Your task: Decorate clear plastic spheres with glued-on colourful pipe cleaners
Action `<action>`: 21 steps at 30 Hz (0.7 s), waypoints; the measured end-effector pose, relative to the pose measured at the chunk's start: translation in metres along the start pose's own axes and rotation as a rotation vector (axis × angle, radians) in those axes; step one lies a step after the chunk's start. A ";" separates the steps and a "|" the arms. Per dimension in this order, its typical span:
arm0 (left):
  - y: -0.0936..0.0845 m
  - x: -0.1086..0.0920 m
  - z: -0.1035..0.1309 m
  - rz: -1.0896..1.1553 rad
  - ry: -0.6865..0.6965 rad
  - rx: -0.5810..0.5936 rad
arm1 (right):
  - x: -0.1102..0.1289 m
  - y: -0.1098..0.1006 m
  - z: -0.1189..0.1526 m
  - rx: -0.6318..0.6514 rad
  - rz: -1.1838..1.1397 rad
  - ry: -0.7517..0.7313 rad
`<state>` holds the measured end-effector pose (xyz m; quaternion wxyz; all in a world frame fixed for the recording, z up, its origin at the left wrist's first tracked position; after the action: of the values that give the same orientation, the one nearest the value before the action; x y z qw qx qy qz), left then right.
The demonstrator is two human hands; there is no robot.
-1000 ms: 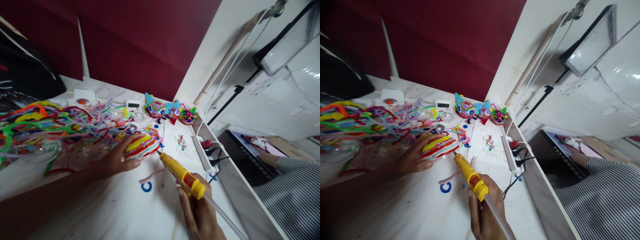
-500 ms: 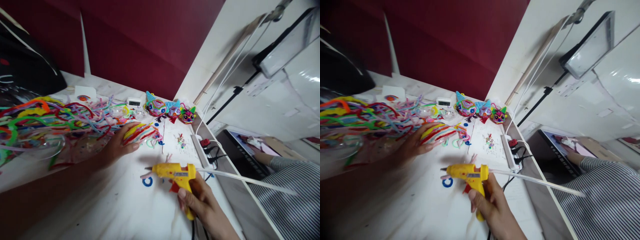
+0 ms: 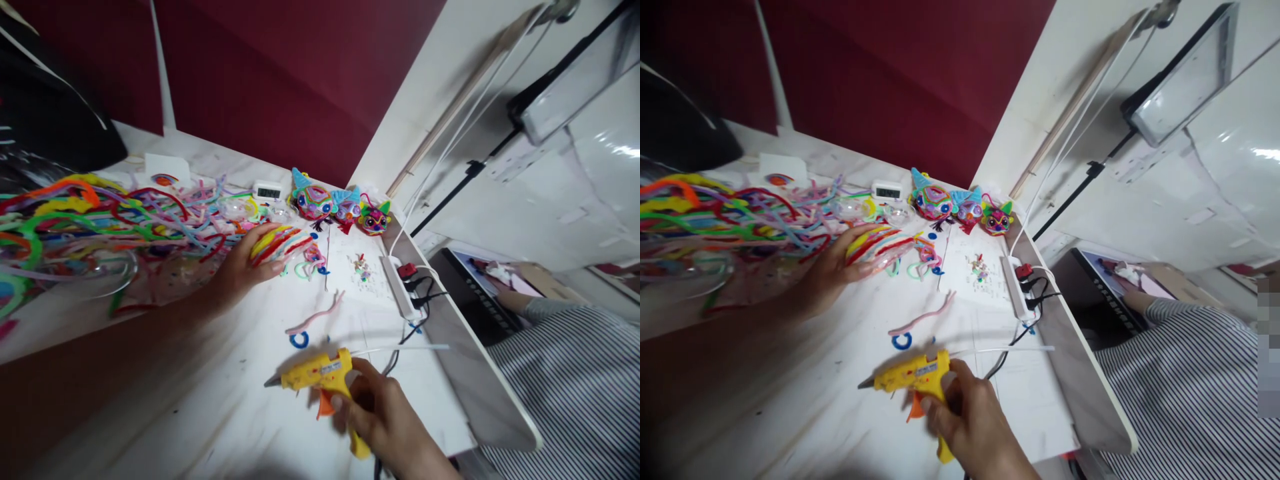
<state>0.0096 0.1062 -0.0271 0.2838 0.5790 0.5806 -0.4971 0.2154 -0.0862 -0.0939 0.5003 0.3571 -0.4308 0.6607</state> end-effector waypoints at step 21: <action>-0.047 0.006 -0.019 0.188 -0.067 -0.266 | 0.092 0.037 -0.095 0.283 0.817 -0.744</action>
<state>-0.0317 0.1335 -0.0146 0.4223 0.5712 0.5749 -0.4060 0.1529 0.0295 -0.0546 -0.0339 0.4335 -0.5885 0.6816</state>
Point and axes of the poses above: each hand's wrist, its own z-axis away from the middle knuckle, its own y-axis out of the palm, x = y × z, the point moved 9 cm from there along -z, towards the middle knuckle, and after that the axes turned 15 degrees about -z, right-handed, at the moved point
